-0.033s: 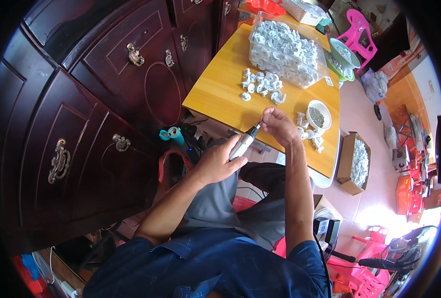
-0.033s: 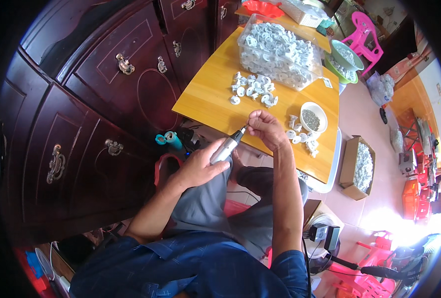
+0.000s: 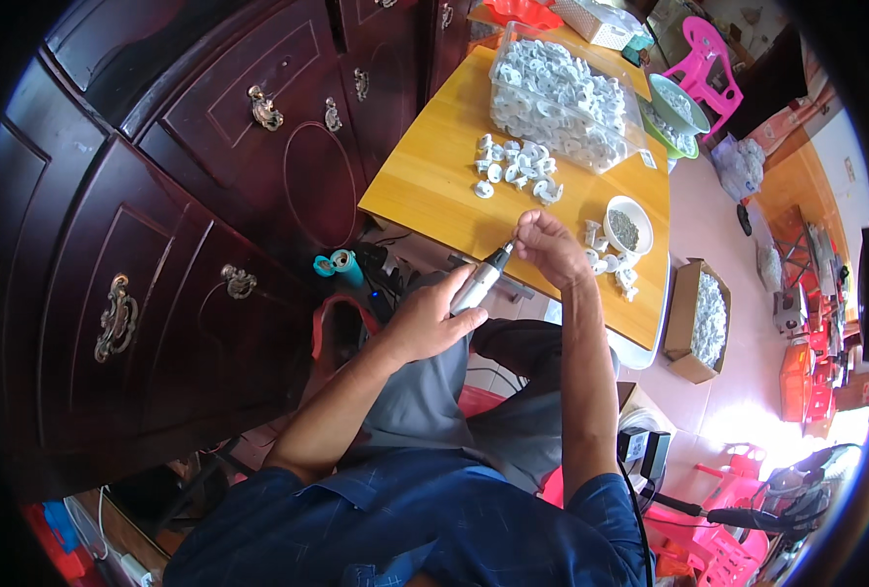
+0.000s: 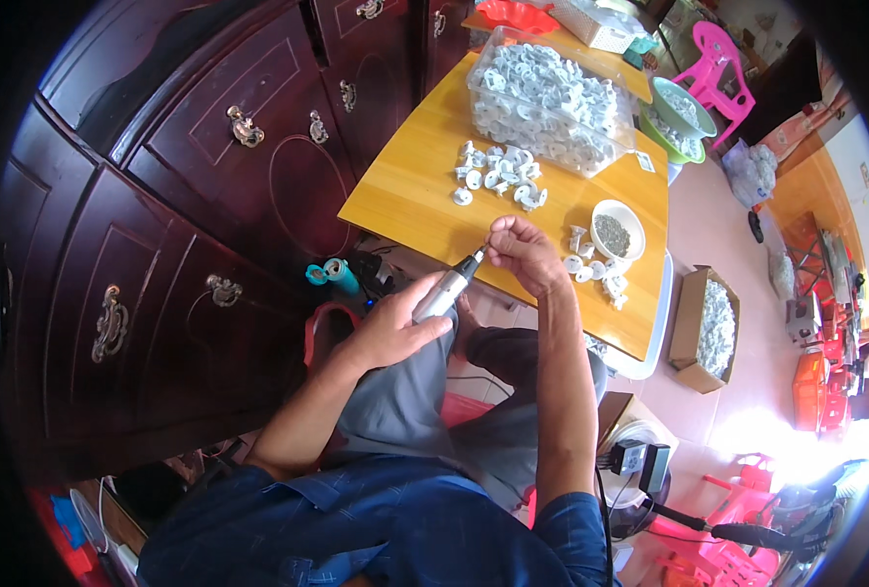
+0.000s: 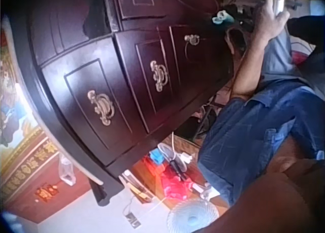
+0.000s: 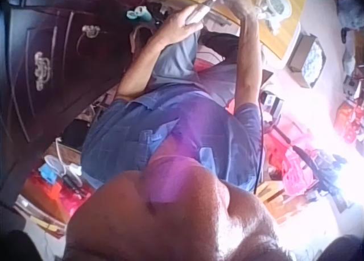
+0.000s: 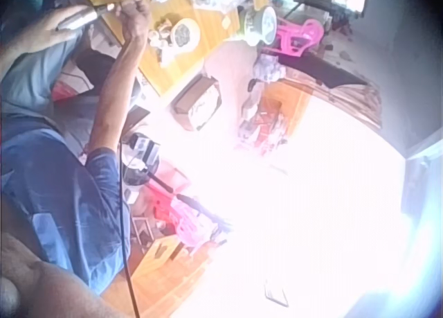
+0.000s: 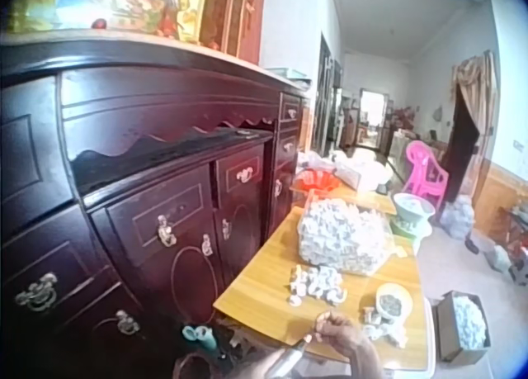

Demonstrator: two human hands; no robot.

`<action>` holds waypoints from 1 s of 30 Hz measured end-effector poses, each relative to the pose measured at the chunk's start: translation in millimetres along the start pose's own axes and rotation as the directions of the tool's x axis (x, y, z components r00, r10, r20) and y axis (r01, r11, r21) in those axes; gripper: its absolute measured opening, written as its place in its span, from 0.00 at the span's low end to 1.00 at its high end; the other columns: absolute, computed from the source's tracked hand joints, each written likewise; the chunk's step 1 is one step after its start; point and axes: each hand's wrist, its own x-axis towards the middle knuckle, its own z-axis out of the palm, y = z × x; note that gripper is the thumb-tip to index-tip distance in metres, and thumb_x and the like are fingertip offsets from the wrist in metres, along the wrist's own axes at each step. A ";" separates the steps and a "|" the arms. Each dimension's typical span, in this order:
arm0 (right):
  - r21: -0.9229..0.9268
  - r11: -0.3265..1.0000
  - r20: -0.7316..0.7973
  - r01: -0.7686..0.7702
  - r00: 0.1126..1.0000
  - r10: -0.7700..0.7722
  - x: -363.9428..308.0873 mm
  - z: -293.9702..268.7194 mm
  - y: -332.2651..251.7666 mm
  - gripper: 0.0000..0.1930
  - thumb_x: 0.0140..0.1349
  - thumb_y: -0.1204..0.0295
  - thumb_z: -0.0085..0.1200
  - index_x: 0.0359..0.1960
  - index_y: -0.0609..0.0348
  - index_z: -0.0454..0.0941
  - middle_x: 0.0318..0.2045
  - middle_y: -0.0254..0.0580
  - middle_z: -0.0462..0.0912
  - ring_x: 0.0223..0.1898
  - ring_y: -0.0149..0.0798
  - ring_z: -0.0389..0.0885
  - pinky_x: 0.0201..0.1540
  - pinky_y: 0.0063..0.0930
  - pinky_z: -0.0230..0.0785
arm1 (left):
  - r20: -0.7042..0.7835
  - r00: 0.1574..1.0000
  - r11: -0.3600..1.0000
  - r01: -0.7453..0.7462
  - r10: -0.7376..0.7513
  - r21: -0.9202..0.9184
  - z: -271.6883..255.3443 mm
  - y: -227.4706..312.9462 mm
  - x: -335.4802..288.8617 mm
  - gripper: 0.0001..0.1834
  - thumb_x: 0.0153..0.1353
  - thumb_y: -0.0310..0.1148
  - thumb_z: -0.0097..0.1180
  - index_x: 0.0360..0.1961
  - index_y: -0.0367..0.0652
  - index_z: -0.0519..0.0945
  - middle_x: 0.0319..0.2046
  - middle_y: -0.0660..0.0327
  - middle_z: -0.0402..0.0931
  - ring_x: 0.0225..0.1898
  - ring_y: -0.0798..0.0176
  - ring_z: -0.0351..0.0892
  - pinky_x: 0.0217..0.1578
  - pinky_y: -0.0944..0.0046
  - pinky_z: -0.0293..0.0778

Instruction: Assembling small white components using an electric screwdriver.

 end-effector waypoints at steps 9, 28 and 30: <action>0.007 1.000 -0.222 -0.022 0.975 0.023 0.6 17.0 -9.8 0.09 0.68 0.70 0.57 0.45 0.58 0.76 0.35 0.38 0.82 0.36 0.30 0.81 0.41 0.23 0.77 | -0.084 0.994 0.997 -0.078 0.076 -0.027 3.9 -10.2 1.2 0.34 0.62 0.41 0.62 0.62 0.31 0.66 0.39 0.40 0.81 0.42 0.41 0.83 0.42 0.52 0.77; -0.745 0.652 -0.526 -0.139 0.724 -0.446 22.5 12.6 4.6 0.15 0.65 0.61 0.54 0.40 0.64 0.79 0.28 0.41 0.84 0.24 0.33 0.83 0.33 0.27 0.76 | -0.091 0.996 0.999 -0.011 0.007 -0.039 -3.8 -15.6 1.1 0.33 0.62 0.38 0.61 0.65 0.34 0.65 0.49 0.46 0.79 0.51 0.55 0.80 0.51 0.58 0.74; -0.407 0.913 -0.475 0.002 0.854 -0.213 10.7 20.4 18.2 0.14 0.71 0.63 0.50 0.44 0.62 0.78 0.34 0.37 0.83 0.27 0.30 0.81 0.33 0.21 0.76 | -0.095 0.995 0.998 -0.033 0.029 -0.045 -1.4 -15.7 1.2 0.33 0.63 0.38 0.61 0.65 0.35 0.66 0.47 0.48 0.80 0.48 0.57 0.81 0.49 0.59 0.74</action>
